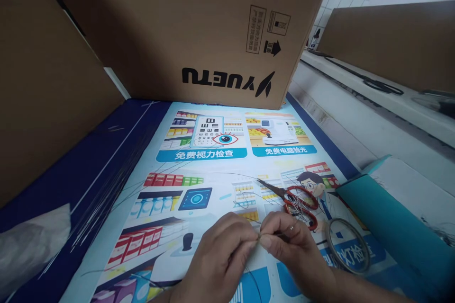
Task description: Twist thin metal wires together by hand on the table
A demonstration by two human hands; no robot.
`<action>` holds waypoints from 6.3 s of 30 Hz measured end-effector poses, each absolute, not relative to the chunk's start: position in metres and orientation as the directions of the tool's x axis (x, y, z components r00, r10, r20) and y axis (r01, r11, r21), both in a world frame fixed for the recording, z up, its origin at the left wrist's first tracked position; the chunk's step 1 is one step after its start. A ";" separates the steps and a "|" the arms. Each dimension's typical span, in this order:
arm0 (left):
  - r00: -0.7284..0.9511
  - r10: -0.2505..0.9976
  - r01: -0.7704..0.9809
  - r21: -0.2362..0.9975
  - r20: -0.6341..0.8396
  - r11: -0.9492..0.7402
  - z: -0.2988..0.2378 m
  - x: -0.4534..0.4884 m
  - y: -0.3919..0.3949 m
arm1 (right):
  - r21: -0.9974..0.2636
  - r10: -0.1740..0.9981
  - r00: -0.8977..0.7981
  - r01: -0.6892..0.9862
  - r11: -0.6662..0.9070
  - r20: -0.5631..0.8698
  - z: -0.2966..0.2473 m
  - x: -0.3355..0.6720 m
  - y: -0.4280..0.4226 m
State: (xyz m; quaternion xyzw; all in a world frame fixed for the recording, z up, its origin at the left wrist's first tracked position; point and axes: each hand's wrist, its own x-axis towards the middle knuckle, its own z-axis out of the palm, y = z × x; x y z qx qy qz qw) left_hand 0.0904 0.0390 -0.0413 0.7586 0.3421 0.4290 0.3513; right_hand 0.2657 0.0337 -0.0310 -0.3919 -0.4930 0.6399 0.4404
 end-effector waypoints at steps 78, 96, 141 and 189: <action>0.313 0.946 -0.039 0.994 -0.088 0.105 -0.048 0.086 0.058 | -0.609 0.747 -0.658 0.554 0.567 0.097 -0.036 0.294 -0.035; 0.309 0.947 -0.047 0.993 -0.091 0.111 -0.049 0.087 0.058 | -0.598 0.751 -0.655 0.569 0.565 0.087 -0.034 0.290 -0.033; 0.344 0.939 -0.103 0.993 -0.019 0.057 -0.048 0.085 0.057 | -0.623 0.657 -0.751 0.486 0.613 0.061 -0.035 0.271 -0.039; 0.341 0.940 -0.091 0.995 -0.003 0.036 -0.046 0.085 0.058 | -0.536 0.615 -0.785 0.488 0.689 0.075 -0.029 0.257 -0.042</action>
